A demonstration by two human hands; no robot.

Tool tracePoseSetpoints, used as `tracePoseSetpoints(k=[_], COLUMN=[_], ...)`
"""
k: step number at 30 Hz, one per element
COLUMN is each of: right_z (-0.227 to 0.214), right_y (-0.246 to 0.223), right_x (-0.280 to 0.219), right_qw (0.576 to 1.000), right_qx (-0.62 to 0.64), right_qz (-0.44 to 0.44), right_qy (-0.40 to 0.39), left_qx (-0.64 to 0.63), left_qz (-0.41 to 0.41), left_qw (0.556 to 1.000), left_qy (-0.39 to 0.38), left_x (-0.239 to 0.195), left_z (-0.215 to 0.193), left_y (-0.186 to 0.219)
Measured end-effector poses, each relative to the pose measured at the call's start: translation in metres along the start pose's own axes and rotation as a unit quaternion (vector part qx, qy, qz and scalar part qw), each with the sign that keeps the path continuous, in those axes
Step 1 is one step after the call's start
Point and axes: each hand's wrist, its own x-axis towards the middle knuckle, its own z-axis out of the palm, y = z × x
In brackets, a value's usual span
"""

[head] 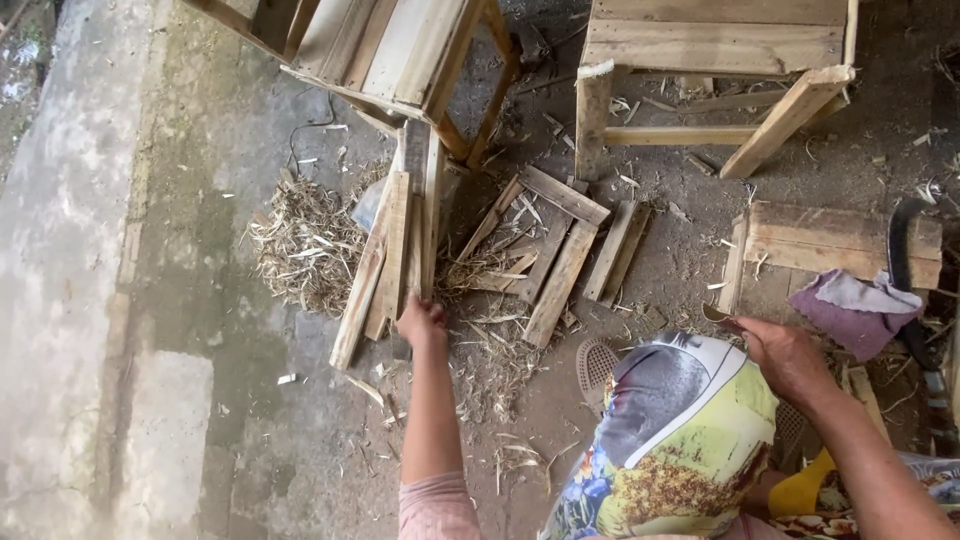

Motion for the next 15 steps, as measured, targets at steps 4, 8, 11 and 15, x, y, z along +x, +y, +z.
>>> tracePoseSetpoints(k=[4,8,11,15], right_z=[-0.004,-0.002,-0.005,-0.005], right_y=[-0.015,-0.016,-0.023,-0.021], right_x=[-0.006,-0.003,-0.007,-0.003], right_qw=[0.998,0.999,1.000,1.000], right_qx=[0.042,0.037,0.020,0.026], right_qz=[0.037,-0.002,-0.013,-0.010], right_qy=[-0.032,-0.014,-0.004,-0.005], left_qx=[0.214,0.521,0.583,0.651], left_qz=[0.199,0.397,0.443,0.407], left_qw=[0.952,0.730,0.654,0.613], left_qy=[-0.093,-0.197,-0.190,-0.188], left_x=[-0.012,-0.023,0.004,0.012], left_z=[0.025,0.056,0.074,0.087], left_y=[-0.066,-0.127,-0.170,-0.181])
